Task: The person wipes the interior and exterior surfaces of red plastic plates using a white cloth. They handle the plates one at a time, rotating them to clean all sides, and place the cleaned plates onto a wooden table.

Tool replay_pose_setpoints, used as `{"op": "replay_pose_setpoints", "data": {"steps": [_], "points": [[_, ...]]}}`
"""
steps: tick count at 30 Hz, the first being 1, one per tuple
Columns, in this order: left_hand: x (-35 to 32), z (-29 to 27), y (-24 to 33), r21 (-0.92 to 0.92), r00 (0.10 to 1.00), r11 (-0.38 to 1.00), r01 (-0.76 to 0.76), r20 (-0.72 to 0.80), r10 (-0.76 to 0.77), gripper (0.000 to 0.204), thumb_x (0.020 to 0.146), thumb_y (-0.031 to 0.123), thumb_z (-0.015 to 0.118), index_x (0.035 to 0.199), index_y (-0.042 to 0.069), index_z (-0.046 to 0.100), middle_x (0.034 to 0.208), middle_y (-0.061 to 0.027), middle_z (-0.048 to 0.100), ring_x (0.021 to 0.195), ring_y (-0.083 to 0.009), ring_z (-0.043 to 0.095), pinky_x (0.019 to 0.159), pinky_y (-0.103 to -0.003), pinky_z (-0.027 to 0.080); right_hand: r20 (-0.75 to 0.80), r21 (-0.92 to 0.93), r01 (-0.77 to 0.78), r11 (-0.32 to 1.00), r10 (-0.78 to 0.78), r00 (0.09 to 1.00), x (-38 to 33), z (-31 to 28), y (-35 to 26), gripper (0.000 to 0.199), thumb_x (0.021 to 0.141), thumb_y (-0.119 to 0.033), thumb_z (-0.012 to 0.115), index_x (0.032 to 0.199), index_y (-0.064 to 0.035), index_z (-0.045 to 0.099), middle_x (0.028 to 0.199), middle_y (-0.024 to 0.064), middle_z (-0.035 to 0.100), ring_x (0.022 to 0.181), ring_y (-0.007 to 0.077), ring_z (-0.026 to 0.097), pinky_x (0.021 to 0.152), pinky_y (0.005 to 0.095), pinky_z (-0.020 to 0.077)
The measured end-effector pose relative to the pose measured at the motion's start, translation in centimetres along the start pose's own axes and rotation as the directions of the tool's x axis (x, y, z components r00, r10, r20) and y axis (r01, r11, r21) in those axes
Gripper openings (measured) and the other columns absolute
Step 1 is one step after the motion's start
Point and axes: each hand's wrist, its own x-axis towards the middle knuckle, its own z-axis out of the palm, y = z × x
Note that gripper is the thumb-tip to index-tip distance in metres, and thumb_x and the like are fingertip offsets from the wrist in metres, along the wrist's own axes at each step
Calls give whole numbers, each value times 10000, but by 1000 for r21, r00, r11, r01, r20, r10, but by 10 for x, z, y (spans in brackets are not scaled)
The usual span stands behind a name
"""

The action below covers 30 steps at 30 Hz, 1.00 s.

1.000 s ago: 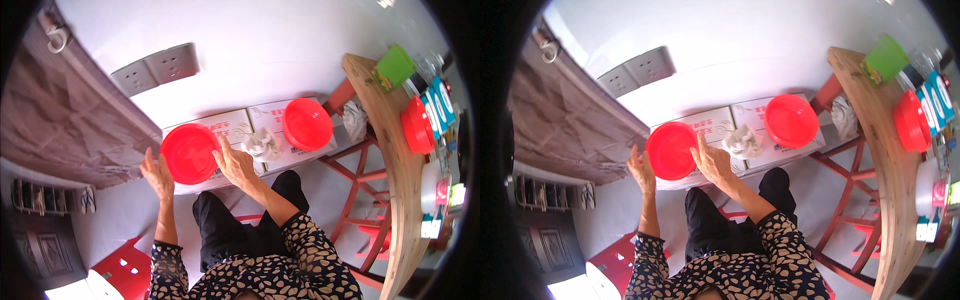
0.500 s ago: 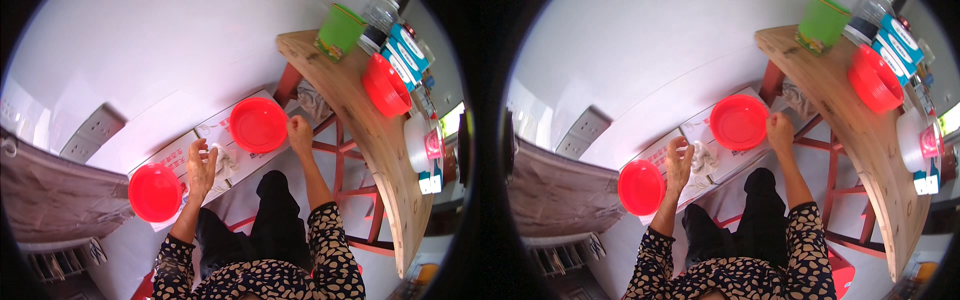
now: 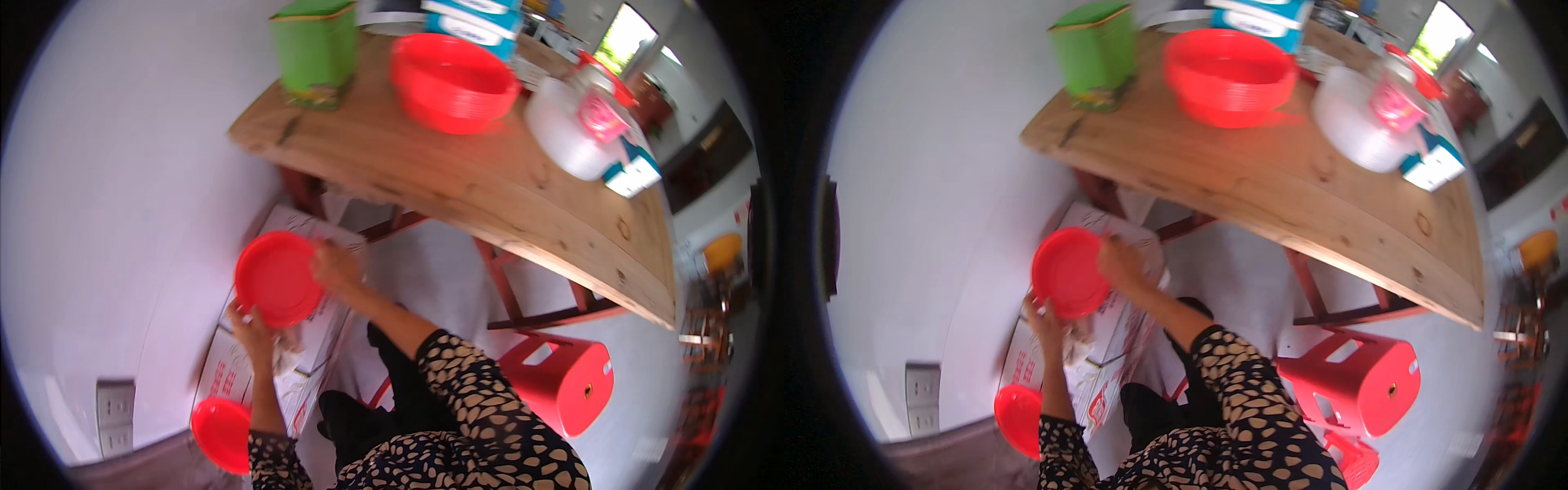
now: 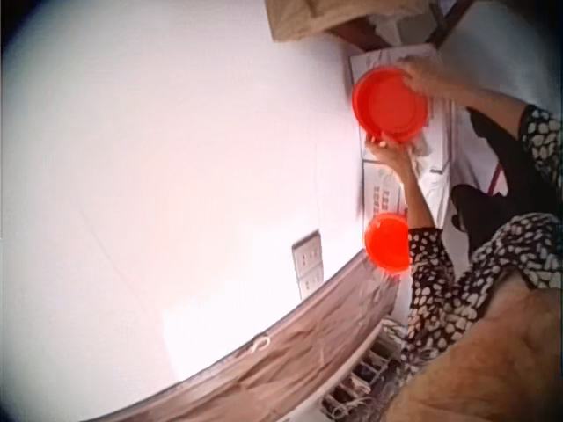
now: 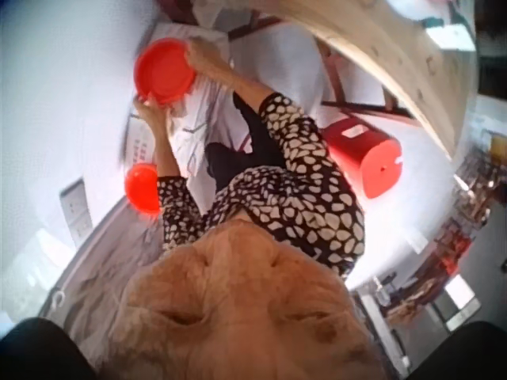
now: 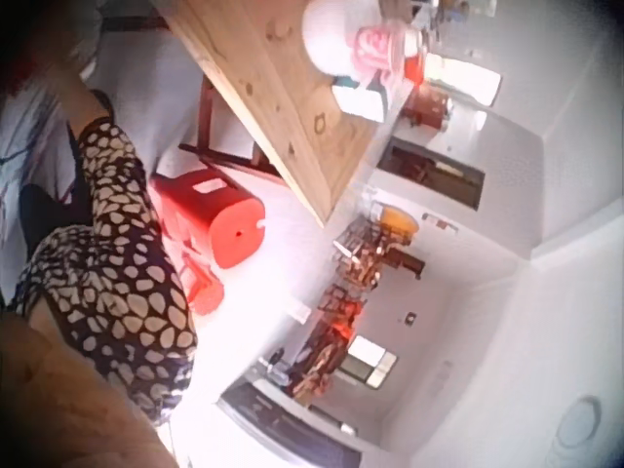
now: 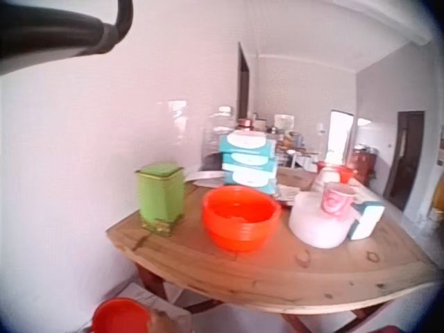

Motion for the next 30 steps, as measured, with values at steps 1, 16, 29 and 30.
{"op": "replay_pose_setpoints", "data": {"steps": [1, 16, 29, 30], "points": [[4, -5, -17, 48, 997, 996, -76, 14, 75, 299, 908, 97, 512, 1178, -23, 461, 1070, -148, 520, 931, -216, 525, 746, -329, 477, -26, 12, -19, 1000, 19, 999, 2, 16, 0, 225, 823, -149, 497, 990, -4, 539, 921, 222, 609, 824, 403, 613, 711, 492, 494], [30, -15, -42, 267, 988, 954, -135, -35, 149, 295, 953, 253, 492, 1044, -19, 430, 954, -211, 532, 786, -314, 540, 648, -418, 461, -248, 371, -133, 919, 236, 940, -14, 49, -8, 211, 797, -82, 528, 977, 24, 494, 998, 263, 525, 789, 438, 587, 676, 500, 497], [33, -2, -2, 415, 894, 838, -354, -112, 434, 349, 771, 315, 703, 700, -13, 605, 680, -175, 609, 609, -330, 571, 552, -462, 493, -131, 540, -257, 802, 381, 915, -22, 24, -4, 174, 810, -80, 470, 939, 24, 523, 936, 255, 591, 902, 416, 578, 797, 483, 453], [33, -4, -1, 410, 905, 847, -340, -104, 413, 355, 764, 311, 708, 702, -22, 602, 678, -183, 608, 607, -334, 567, 550, -468, 488, -135, 544, -250, 801, 378, 916, -23, 25, -3, 176, 810, -82, 472, 939, 26, 521, 933, 257, 592, 904, 417, 578, 797, 484, 452]]}}
